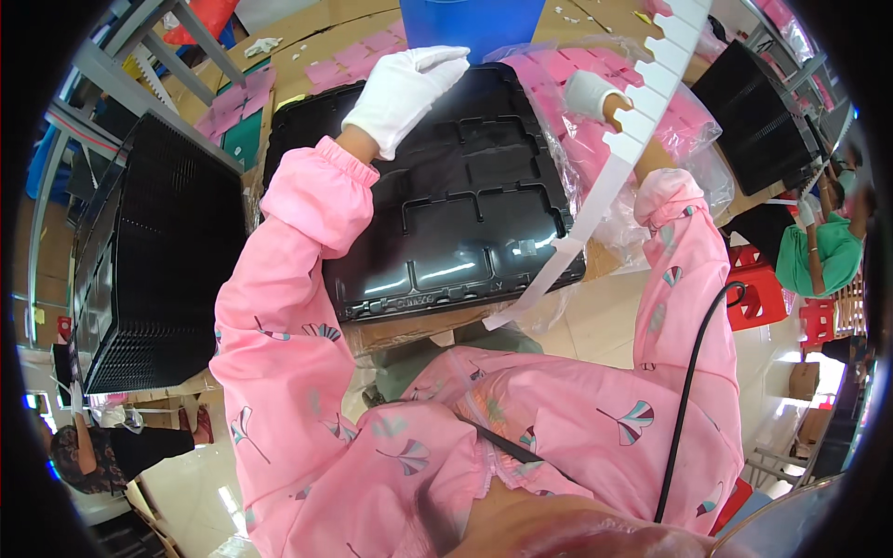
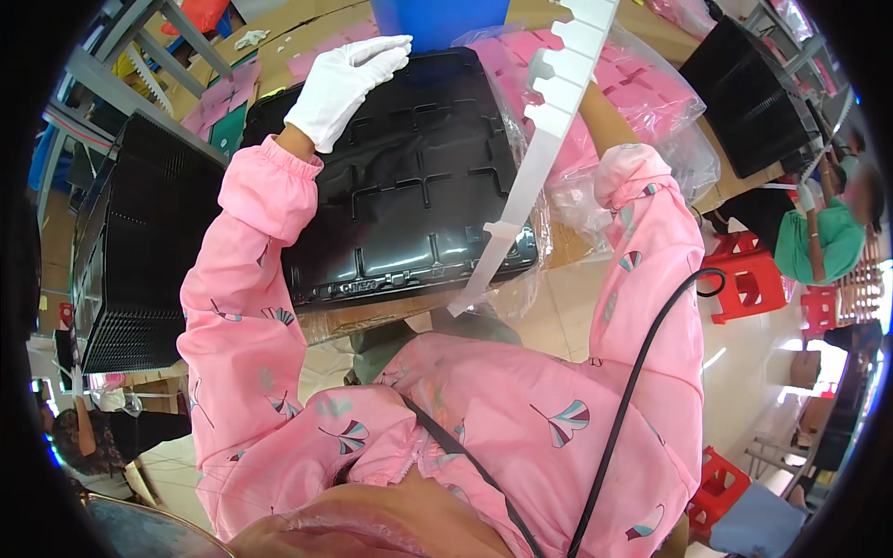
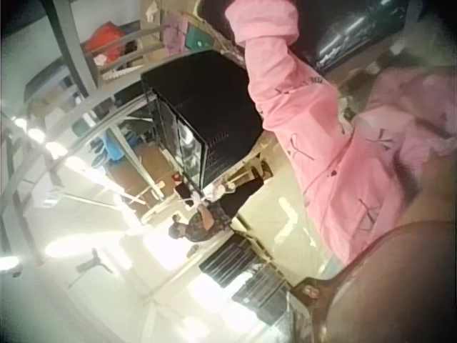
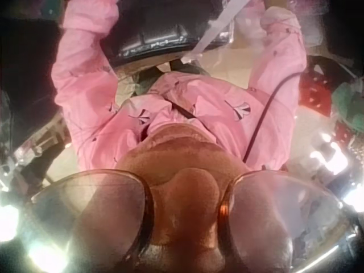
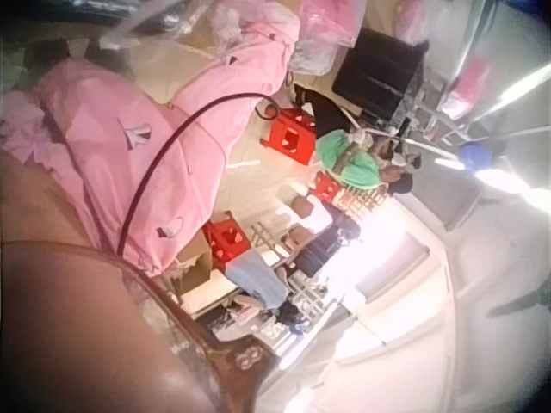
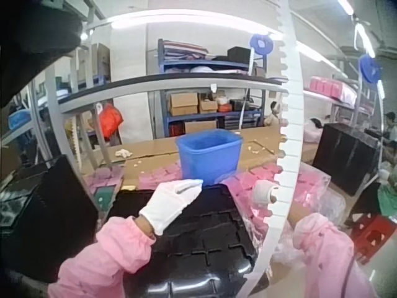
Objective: Packing plastic trays with foam inserts and applying adhesive strips on an assembly line.
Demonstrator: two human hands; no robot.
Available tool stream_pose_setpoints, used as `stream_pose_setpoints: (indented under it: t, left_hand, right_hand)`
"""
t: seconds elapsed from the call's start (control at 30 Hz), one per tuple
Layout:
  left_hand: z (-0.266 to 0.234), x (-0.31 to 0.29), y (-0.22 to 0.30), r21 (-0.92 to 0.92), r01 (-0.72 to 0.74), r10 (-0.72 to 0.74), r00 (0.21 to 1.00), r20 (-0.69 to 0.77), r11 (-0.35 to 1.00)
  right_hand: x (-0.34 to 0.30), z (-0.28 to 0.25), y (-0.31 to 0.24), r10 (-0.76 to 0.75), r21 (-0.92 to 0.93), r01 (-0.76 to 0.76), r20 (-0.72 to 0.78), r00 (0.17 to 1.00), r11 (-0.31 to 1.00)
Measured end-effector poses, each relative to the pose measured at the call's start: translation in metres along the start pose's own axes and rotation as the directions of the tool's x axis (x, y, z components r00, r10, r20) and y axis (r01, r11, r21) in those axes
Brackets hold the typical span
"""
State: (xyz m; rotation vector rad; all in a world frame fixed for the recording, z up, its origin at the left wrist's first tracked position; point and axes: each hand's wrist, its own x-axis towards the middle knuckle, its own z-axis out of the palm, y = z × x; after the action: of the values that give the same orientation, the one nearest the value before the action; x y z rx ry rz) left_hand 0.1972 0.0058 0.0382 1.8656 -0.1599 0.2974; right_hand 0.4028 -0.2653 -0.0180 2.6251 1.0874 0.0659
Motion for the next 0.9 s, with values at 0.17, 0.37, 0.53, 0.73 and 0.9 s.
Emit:
stream_pose_setpoints:
  t: [0.17, 0.37, 0.53, 0.73, 0.9]
  left_hand:
    - [0.008, -0.009, 0.011, -0.144, 0.081, -0.07, 0.995, 0.076, 0.986]
    - [0.028, -0.007, 0.017, -0.334, 0.165, -0.102, 0.975, 0.198, 0.928]
    - [0.035, -0.01, 0.01, -0.478, 0.167, -0.055, 0.969, 0.24, 0.862]
    - [0.013, -0.04, 0.018, -0.638, 0.234, -0.136, 0.97, 0.2, 0.734]
    - [-0.015, -0.075, 0.023, -0.5, 0.217, -0.205, 0.975, 0.079, 0.838]
  right_hand:
    - [-0.021, -0.026, 0.061, 0.337, 0.573, -0.091, -0.339, 0.878, 0.814]
    - [-0.039, -0.078, 0.064, 0.45, 0.771, 0.448, -0.236, 0.861, -0.452]
    - [-0.033, -0.109, 0.02, 0.167, 0.864, 0.335, -0.292, 0.942, -0.375]
    - [0.0, -0.13, -0.079, 0.379, 0.909, 0.411, -0.359, 0.853, -0.064]
    - [0.021, -0.117, -0.156, 0.379, 0.93, 0.341, -0.268, 0.886, -0.14]
